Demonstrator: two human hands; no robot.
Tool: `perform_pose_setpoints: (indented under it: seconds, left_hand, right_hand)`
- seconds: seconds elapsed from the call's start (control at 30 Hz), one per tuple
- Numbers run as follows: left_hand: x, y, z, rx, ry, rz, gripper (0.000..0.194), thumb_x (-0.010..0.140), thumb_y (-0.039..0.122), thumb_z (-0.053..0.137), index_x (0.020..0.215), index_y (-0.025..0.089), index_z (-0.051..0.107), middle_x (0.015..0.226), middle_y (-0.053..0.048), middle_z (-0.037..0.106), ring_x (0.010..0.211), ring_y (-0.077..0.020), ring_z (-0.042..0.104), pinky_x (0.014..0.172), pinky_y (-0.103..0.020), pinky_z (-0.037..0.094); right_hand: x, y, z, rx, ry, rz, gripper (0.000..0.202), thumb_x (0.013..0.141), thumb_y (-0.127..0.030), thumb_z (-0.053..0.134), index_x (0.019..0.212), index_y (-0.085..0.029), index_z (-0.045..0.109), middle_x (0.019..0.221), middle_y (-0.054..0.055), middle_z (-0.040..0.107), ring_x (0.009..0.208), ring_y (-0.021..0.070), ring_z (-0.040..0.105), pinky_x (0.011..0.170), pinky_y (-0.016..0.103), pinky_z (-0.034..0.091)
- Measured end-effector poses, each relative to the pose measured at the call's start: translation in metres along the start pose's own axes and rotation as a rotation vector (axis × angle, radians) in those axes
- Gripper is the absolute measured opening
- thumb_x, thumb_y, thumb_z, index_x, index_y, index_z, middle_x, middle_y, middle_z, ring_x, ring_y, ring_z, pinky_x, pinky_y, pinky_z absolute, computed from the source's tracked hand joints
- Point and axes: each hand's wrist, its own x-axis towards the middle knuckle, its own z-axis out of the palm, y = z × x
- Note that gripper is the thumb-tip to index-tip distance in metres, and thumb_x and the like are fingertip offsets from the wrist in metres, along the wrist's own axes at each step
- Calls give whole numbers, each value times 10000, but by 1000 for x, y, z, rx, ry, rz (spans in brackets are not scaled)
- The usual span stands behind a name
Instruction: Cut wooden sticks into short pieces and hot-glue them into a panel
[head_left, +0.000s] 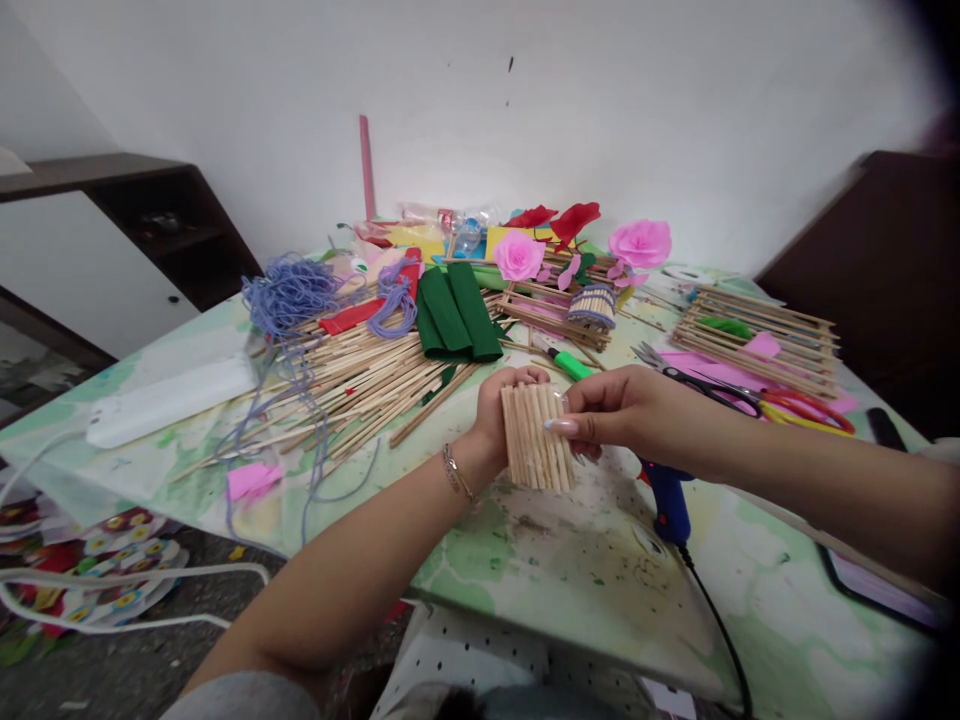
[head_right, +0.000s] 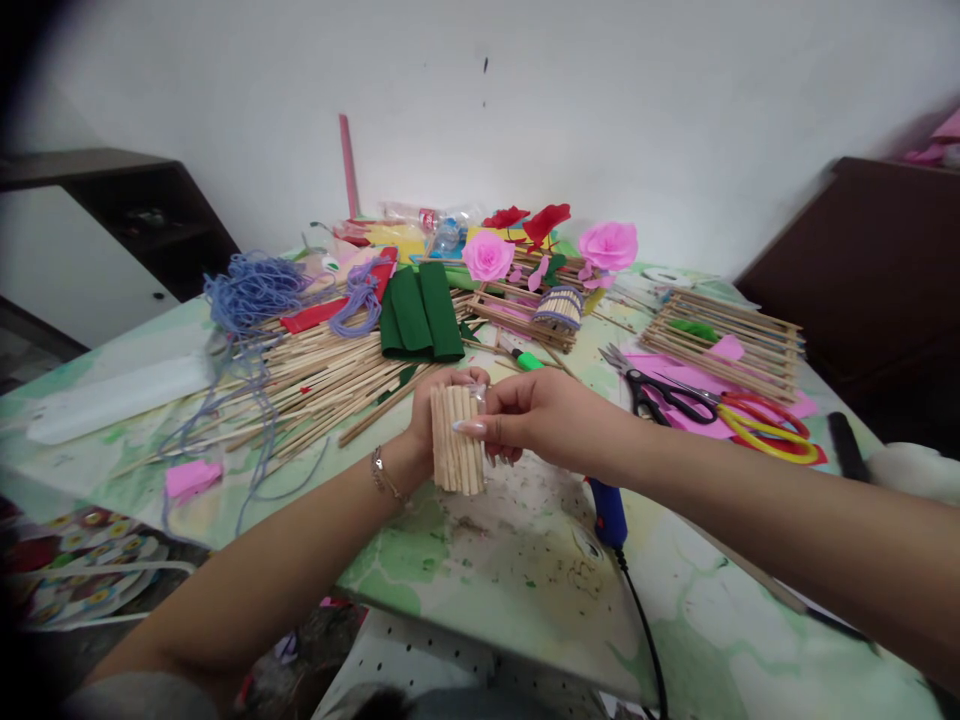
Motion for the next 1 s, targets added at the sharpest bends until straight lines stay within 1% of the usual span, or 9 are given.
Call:
perform_pose_setpoints:
  seconds: [0.1, 0.23, 0.43, 0.63, 0.7, 0.77, 0.9, 0.97, 1.0]
  left_hand:
    - [2, 0, -1, 63, 2, 30, 59, 617, 201, 450, 587, 173, 492, 493, 0, 433, 452, -152, 458, 502, -277, 373]
    - [4, 1, 0, 157, 98, 106, 61, 590, 182, 440, 543, 173, 477, 465, 5, 391, 432, -138, 414, 451, -258, 322]
    - [5, 0, 0, 181, 157, 189, 73, 602, 192, 462, 535, 166, 475, 486, 12, 399, 455, -120, 406, 465, -247, 335]
    - [7, -1, -2, 161, 183, 242, 97, 620, 220, 485, 542, 166, 466, 503, 28, 408, 443, -102, 403, 473, -238, 328]
    - [8, -1, -3, 154, 185, 242, 97, 626, 231, 495, 554, 172, 468, 498, 34, 413, 438, -106, 412, 480, -243, 337]
    - [10, -1, -4, 148, 193, 203, 98, 636, 250, 500, 572, 181, 474, 485, 32, 429, 437, -124, 432, 484, -258, 347]
    - [15, 1, -5, 170, 267, 141, 106, 661, 267, 506, 612, 174, 519, 508, 10, 508, 458, -146, 479, 501, -270, 362]
    - [16, 3, -4, 152, 263, 117, 173, 713, 292, 474, 618, 163, 538, 520, -3, 527, 468, -147, 492, 509, -268, 368]
    - [15, 4, -3, 135, 232, 95, 228, 753, 318, 444, 619, 161, 541, 522, -9, 531, 471, -149, 497, 510, -268, 371]
  right_hand:
    - [0, 4, -3, 3, 15, 7, 314, 649, -447, 783, 584, -198, 604, 531, -29, 555, 513, 98, 497, 509, 245, 406]
    - [2, 8, -5, -34, 9, 28, 327, 651, -438, 782, 572, -192, 581, 517, -31, 561, 480, 87, 450, 482, 242, 344]
    - [6, 9, -7, -17, 5, 49, 355, 619, -444, 798, 561, -189, 559, 492, -37, 541, 477, 94, 474, 493, 242, 349]
    - [8, 10, -13, -30, 7, 61, 380, 585, -464, 809, 552, -187, 551, 488, -33, 547, 468, 88, 439, 501, 245, 345]
    - [8, 11, -16, -50, 15, 53, 380, 585, -476, 805, 561, -188, 558, 498, -33, 542, 482, 93, 446, 511, 250, 354]
    - [9, 11, -20, -70, 20, 41, 378, 589, -487, 799, 578, -189, 567, 521, -33, 543, 501, 99, 462, 530, 256, 374]
    - [10, 10, -24, -100, 17, 40, 388, 590, -499, 795, 586, -185, 569, 533, -32, 539, 515, 101, 474, 543, 258, 389]
    - [10, 9, -25, -103, 32, 40, 396, 596, -502, 793, 576, -184, 557, 524, -32, 530, 507, 98, 467, 530, 254, 379]
    - [10, 9, -25, -103, 48, 40, 399, 600, -501, 792, 570, -185, 549, 518, -34, 526, 498, 95, 458, 519, 253, 371]
